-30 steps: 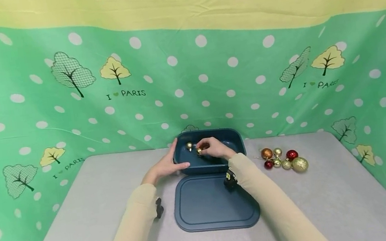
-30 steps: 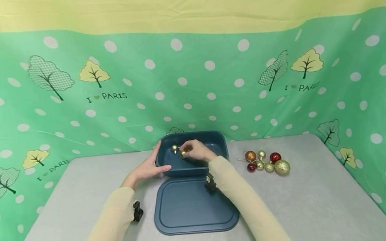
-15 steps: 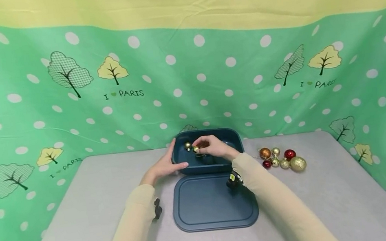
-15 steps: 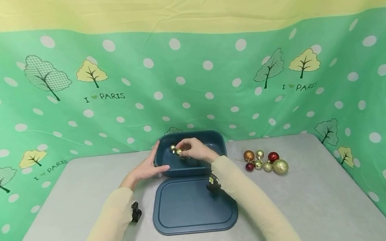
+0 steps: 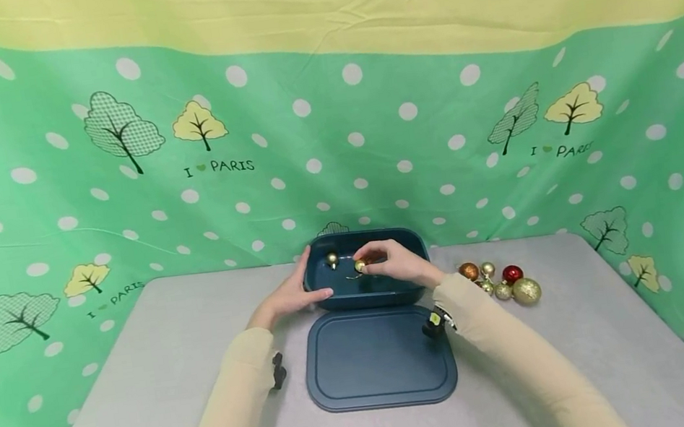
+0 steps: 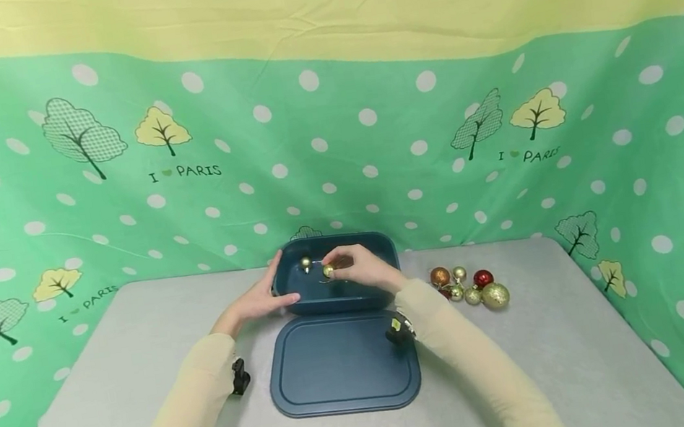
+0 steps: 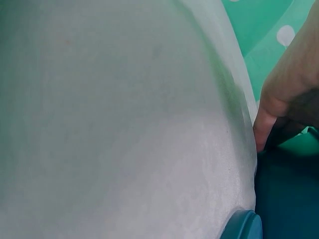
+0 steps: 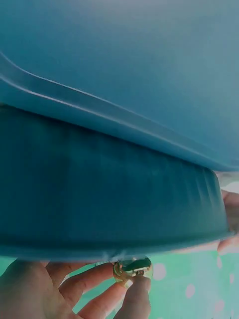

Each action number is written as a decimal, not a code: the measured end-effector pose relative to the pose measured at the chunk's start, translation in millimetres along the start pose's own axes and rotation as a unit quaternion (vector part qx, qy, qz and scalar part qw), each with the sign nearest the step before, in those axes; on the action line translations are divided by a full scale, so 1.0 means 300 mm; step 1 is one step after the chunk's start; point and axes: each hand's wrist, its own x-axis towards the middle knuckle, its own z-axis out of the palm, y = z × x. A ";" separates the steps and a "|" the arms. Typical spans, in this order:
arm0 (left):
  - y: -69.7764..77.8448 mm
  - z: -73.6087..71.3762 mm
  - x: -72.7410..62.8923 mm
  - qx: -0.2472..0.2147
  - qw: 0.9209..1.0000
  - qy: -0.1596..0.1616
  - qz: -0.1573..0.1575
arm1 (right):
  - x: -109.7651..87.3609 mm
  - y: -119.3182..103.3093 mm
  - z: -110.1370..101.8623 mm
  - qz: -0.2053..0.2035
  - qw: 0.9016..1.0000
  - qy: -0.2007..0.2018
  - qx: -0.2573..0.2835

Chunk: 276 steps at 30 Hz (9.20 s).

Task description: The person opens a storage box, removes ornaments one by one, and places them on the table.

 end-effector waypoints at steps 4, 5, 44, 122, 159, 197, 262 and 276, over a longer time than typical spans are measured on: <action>0.000 0.002 -0.004 0.001 1.000 -0.003 0.006 | -0.013 0.056 -0.016 -0.012 1.000 0.008 -0.002; 0.001 0.003 -0.006 0.002 1.000 -0.003 0.005 | -0.020 0.064 -0.019 -0.015 1.000 0.012 -0.002; 0.004 0.001 -0.004 -0.003 1.000 0.002 0.002 | -0.406 0.159 -0.268 0.060 0.996 0.070 -0.005; 0.003 -0.004 -0.005 -0.020 1.000 0.002 0.002 | -0.526 0.286 -0.284 -0.008 0.968 0.128 -0.218; 0.005 -0.001 -0.006 -0.019 1.000 0.003 -0.002 | -0.255 0.150 -0.075 -0.062 0.984 0.145 -0.089; 0.009 -0.002 0.000 -0.008 1.000 -0.001 -0.003 | 0.099 0.137 0.031 0.008 0.999 0.050 -0.014; 0.011 -0.005 -0.010 -0.021 0.999 -0.019 0.024 | 0.262 0.149 0.170 -0.008 0.986 -0.156 -0.052; 0.144 -0.038 -0.072 -0.028 0.999 -0.043 0.003 | 0.217 0.149 0.146 -0.016 0.993 -0.111 0.040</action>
